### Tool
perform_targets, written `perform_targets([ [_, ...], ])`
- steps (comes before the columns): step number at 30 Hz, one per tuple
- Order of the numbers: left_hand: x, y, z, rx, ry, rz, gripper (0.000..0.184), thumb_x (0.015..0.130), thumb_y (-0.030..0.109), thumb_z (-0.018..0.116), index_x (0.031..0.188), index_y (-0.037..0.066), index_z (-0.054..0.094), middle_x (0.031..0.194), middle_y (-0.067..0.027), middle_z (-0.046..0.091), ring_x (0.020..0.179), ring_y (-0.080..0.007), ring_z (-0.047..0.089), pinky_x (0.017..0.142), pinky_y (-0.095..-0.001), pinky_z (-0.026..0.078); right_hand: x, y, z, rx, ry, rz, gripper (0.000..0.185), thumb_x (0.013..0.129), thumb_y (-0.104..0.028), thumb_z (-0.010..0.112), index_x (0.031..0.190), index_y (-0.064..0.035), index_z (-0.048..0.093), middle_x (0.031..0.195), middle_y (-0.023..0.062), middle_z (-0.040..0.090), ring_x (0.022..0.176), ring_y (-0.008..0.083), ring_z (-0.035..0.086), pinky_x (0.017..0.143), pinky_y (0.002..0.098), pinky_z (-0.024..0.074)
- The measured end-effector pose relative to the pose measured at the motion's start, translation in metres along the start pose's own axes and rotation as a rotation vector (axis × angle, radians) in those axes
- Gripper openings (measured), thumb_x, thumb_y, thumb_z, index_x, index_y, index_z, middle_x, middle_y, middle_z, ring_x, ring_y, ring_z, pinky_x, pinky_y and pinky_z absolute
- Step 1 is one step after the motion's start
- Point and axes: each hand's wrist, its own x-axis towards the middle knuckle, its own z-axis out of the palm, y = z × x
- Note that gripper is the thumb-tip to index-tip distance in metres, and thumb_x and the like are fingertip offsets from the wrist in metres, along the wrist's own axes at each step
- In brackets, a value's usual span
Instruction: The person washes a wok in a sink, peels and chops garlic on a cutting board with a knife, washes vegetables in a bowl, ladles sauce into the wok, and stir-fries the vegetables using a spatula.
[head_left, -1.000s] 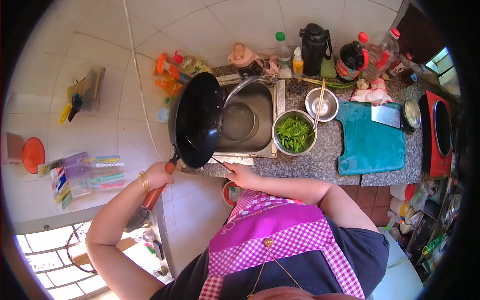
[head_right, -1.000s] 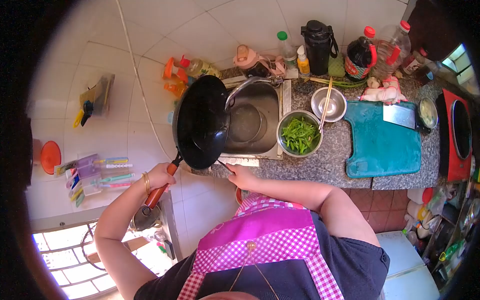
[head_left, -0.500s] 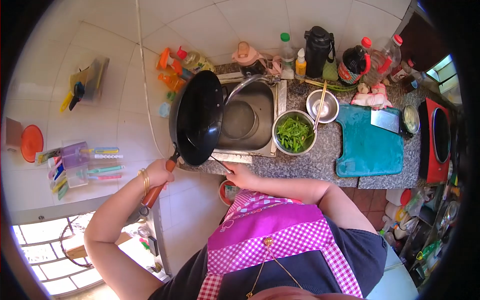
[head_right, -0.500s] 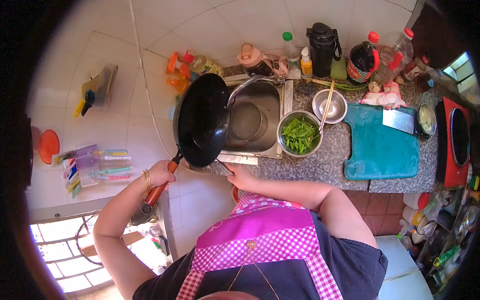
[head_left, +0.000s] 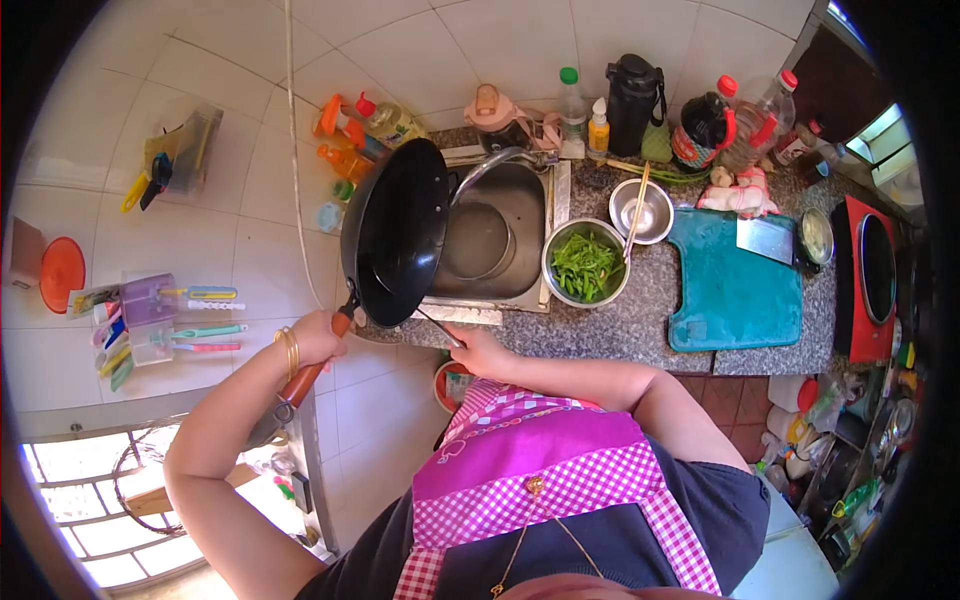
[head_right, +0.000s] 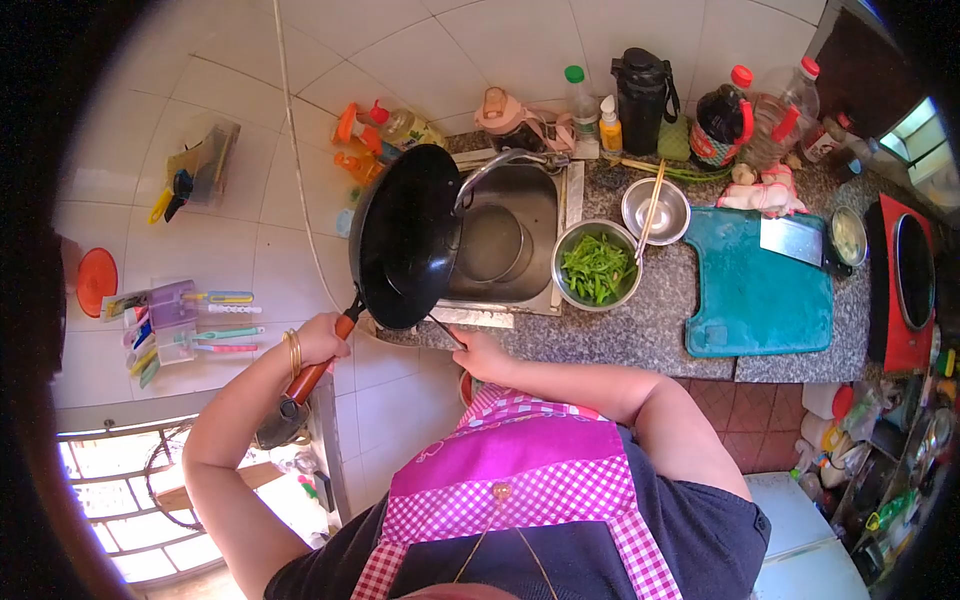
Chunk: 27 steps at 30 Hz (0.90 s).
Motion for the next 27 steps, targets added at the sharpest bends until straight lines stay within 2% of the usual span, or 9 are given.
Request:
perform_targets([
  [1, 0.002, -0.001, -0.001, 0.02, -0.003, -0.001, 0.025, 0.065, -0.001, 0.064, 0.085, -0.002, 0.048, 0.058, -0.0095, 0.053, 0.043, -0.0187, 0.054, 0.038, -0.0312, 0.046, -0.002, -0.007, -0.004, -0.006, -0.021, 0.034, 0.05, 0.082, -0.014, 0.055, 0.129, -0.001, 0.046, 0.083, 0.0246, 0.061, 0.067, 0.0267, 0.061, 0.065, 0.0344, 0.046],
  [4, 0.001, 0.003, -0.001, 0.066, 0.012, 0.001, 0.024, 0.065, -0.002, 0.065, 0.082, -0.003, 0.048, 0.058, -0.0099, 0.053, 0.042, -0.0192, 0.055, 0.037, -0.0316, 0.045, 0.002, 0.013, 0.01, -0.03, 0.07, -0.098, 0.052, 0.08, -0.013, 0.055, 0.13, -0.0006, 0.045, 0.081, 0.0245, 0.061, 0.066, 0.0281, 0.061, 0.064, 0.0353, 0.0464],
  [7, 0.003, 0.002, 0.0, 0.092, 0.029, 0.016, 0.024, 0.064, -0.002, 0.065, 0.081, -0.004, 0.048, 0.057, -0.0102, 0.053, 0.042, -0.0196, 0.055, 0.038, -0.0318, 0.045, 0.0, 0.01, 0.008, -0.025, 0.031, -0.02, 0.052, 0.08, -0.012, 0.055, 0.129, -0.0001, 0.046, 0.078, 0.024, 0.061, 0.063, 0.0291, 0.061, 0.062, 0.0364, 0.0465],
  [10, 0.002, 0.004, 0.001, 0.12, 0.04, 0.005, 0.025, 0.064, 0.0, 0.065, 0.083, -0.003, 0.049, 0.057, -0.0102, 0.053, 0.042, -0.0197, 0.055, 0.038, -0.0319, 0.045, 0.004, 0.026, 0.021, -0.091, 0.167, -0.227, 0.051, 0.08, -0.013, 0.055, 0.129, -0.0006, 0.046, 0.074, 0.0236, 0.061, 0.06, 0.0303, 0.06, 0.059, 0.0376, 0.046],
  [13, -0.002, 0.009, 0.003, 0.147, 0.069, 0.021, 0.026, 0.065, 0.001, 0.064, 0.085, -0.003, 0.05, 0.058, -0.0102, 0.053, 0.042, -0.0196, 0.055, 0.038, -0.0318, 0.046, -0.003, 0.013, 0.012, -0.041, 0.057, -0.056, 0.051, 0.079, -0.014, 0.055, 0.128, -0.0008, 0.047, 0.074, 0.0238, 0.061, 0.061, 0.0322, 0.06, 0.059, 0.0389, 0.0459],
  [16, -0.004, 0.012, 0.003, 0.184, 0.066, 0.013, 0.027, 0.065, 0.004, 0.062, 0.09, -0.005, 0.053, 0.062, -0.0123, 0.058, 0.044, -0.0204, 0.057, 0.04, -0.033, 0.046, -0.004, 0.011, 0.011, -0.008, 0.052, -0.035, 0.051, 0.079, -0.015, 0.055, 0.128, -0.0007, 0.047, 0.072, 0.024, 0.06, 0.06, 0.0338, 0.06, 0.058, 0.0398, 0.0455],
  [22, -0.001, 0.011, 0.005, 0.162, 0.063, -0.001, 0.026, 0.065, 0.0, 0.063, 0.087, -0.003, 0.049, 0.059, -0.0097, 0.052, 0.043, -0.0191, 0.054, 0.038, -0.0314, 0.045, -0.002, 0.023, 0.016, -0.067, 0.068, -0.114, 0.051, 0.08, -0.016, 0.055, 0.128, -0.0007, 0.047, 0.088, 0.0256, 0.061, 0.078, 0.0369, 0.061, 0.07, 0.0414, 0.0469],
  [25, -0.003, 0.011, 0.004, -0.033, 0.004, 0.013, 0.026, 0.066, -0.002, 0.063, 0.087, -0.003, 0.048, 0.061, -0.0093, 0.052, 0.043, -0.0184, 0.053, 0.039, -0.0312, 0.045, -0.004, 0.018, 0.008, -0.047, 0.008, -0.042, 0.052, 0.08, -0.016, 0.055, 0.128, -0.0005, 0.046, 0.099, 0.025, 0.06, 0.089, 0.0382, 0.059, 0.078, 0.0412, 0.0462],
  [27, -0.007, 0.01, 0.0, -0.104, -0.003, 0.038, 0.022, 0.066, -0.002, 0.061, 0.084, -0.002, 0.049, 0.059, -0.0083, 0.051, 0.042, -0.0178, 0.051, 0.038, -0.0303, 0.043, -0.002, 0.02, 0.005, -0.077, -0.024, -0.035, 0.052, 0.08, -0.016, 0.055, 0.129, -0.0008, 0.046, 0.101, 0.0245, 0.06, 0.091, 0.0381, 0.059, 0.079, 0.0406, 0.0466],
])
